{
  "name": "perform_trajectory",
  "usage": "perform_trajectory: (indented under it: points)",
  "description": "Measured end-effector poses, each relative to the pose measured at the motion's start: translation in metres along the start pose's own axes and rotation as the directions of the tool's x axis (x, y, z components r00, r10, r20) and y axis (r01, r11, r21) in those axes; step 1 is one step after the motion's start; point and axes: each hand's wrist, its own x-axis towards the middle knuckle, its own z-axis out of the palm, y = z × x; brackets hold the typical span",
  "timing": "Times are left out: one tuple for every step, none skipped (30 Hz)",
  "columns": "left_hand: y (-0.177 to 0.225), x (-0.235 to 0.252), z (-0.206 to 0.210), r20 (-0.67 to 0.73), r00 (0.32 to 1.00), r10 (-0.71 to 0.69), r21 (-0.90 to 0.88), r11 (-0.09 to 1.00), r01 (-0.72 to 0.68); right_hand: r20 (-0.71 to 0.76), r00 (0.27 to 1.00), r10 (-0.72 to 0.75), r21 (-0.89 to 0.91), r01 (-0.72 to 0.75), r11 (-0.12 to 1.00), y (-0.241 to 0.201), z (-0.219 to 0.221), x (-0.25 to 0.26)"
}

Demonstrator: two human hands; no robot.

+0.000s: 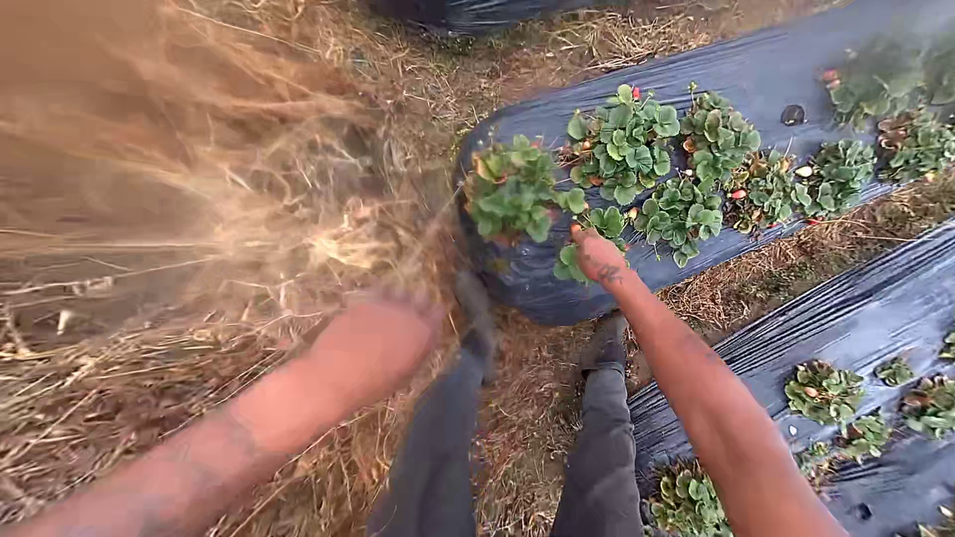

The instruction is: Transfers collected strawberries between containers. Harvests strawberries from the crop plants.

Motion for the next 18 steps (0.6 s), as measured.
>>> perform_trajectory:
  points:
    - [0.014, 0.019, 0.003, -0.009, 0.999, 0.037, -0.067, 0.997, -0.037, 0.186, 0.972, 0.141, 0.062, -0.155, 0.986, 0.017, 0.049, 0.031]
    - [0.027, 0.038, 0.007, -0.019, 0.997, 0.074, -0.158, 0.985, -0.076, 0.414, 0.868, 0.274, 0.044, -0.32, 0.946, 0.028, 0.083, 0.064]
    - [0.037, 0.056, 0.011, -0.022, 0.994, 0.109, -0.252, 0.961, -0.111, 0.535, 0.769, 0.348, 0.005, -0.415, 0.91, 0.035, 0.11, 0.086]
    - [0.045, 0.074, 0.017, -0.033, 0.99, 0.14, -0.34, 0.929, -0.143, 0.592, 0.711, 0.379, -0.015, -0.461, 0.887, 0.038, 0.127, 0.094]
    - [0.052, 0.094, 0.024, -0.062, 0.985, 0.158, -0.431, 0.886, -0.169, 0.606, 0.7, 0.378, 0.006, -0.479, 0.878, 0.041, 0.137, 0.092]
    - [0.056, 0.116, 0.032, -0.131, 0.98, 0.149, -0.527, 0.827, -0.196, 0.591, 0.722, 0.361, 0.07, -0.492, 0.868, 0.048, 0.138, 0.082]
    - [0.06, 0.141, 0.039, -0.23, 0.967, 0.109, -0.608, 0.76, -0.23, 0.556, 0.758, 0.34, 0.175, -0.507, 0.844, 0.058, 0.135, 0.067]
    - [0.064, 0.172, 0.043, -0.33, 0.943, 0.048, -0.659, 0.704, -0.266, 0.506, 0.806, 0.306, 0.319, -0.505, 0.802, 0.073, 0.131, 0.046]
    - [0.067, 0.207, 0.043, -0.434, 0.901, -0.03, -0.672, 0.676, -0.301, 0.455, 0.85, 0.266, 0.489, -0.488, 0.723, 0.09, 0.131, 0.023]
    - [0.072, 0.244, 0.036, -0.504, 0.858, -0.1, -0.678, 0.662, -0.321, 0.437, 0.869, 0.233, 0.645, -0.483, 0.593, 0.105, 0.133, -0.004]
    - [0.079, 0.281, 0.028, -0.536, 0.833, -0.14, -0.671, 0.67, -0.318, 0.446, 0.866, 0.225, 0.747, -0.499, 0.439, 0.116, 0.14, -0.035]
    - [0.086, 0.317, 0.019, -0.534, 0.834, -0.14, -0.641, 0.71, -0.291, 0.498, 0.837, 0.225, 0.801, -0.544, 0.25, 0.122, 0.148, -0.061]
    - [0.09, 0.353, 0.009, -0.502, 0.858, -0.111, -0.588, 0.771, -0.244, 0.557, 0.806, 0.199, 0.816, -0.576, 0.048, 0.125, 0.155, -0.067]
    - [0.095, 0.385, 0.0, -0.435, 0.898, -0.07, -0.515, 0.837, -0.184, 0.6, 0.784, 0.161, 0.8, -0.588, -0.12, 0.128, 0.158, -0.065]
    - [0.102, 0.41, -0.008, -0.333, 0.943, -0.02, -0.434, 0.891, -0.135, 0.622, 0.775, 0.115, 0.777, -0.592, -0.212, 0.129, 0.156, -0.058]
    - [0.111, 0.426, -0.015, -0.236, 0.971, 0.031, -0.351, 0.929, -0.115, 0.623, 0.78, 0.06, 0.764, -0.591, -0.258, 0.129, 0.148, -0.052]
    - [0.121, 0.432, -0.022, -0.161, 0.983, 0.089, -0.277, 0.952, -0.132, 0.598, 0.802, 0.001, 0.766, -0.571, -0.297, 0.128, 0.138, -0.047]
    - [0.129, 0.431, -0.028, -0.102, 0.983, 0.153, -0.243, 0.954, -0.174, 0.534, 0.844, -0.051, 0.787, -0.518, -0.335, 0.125, 0.125, -0.045]
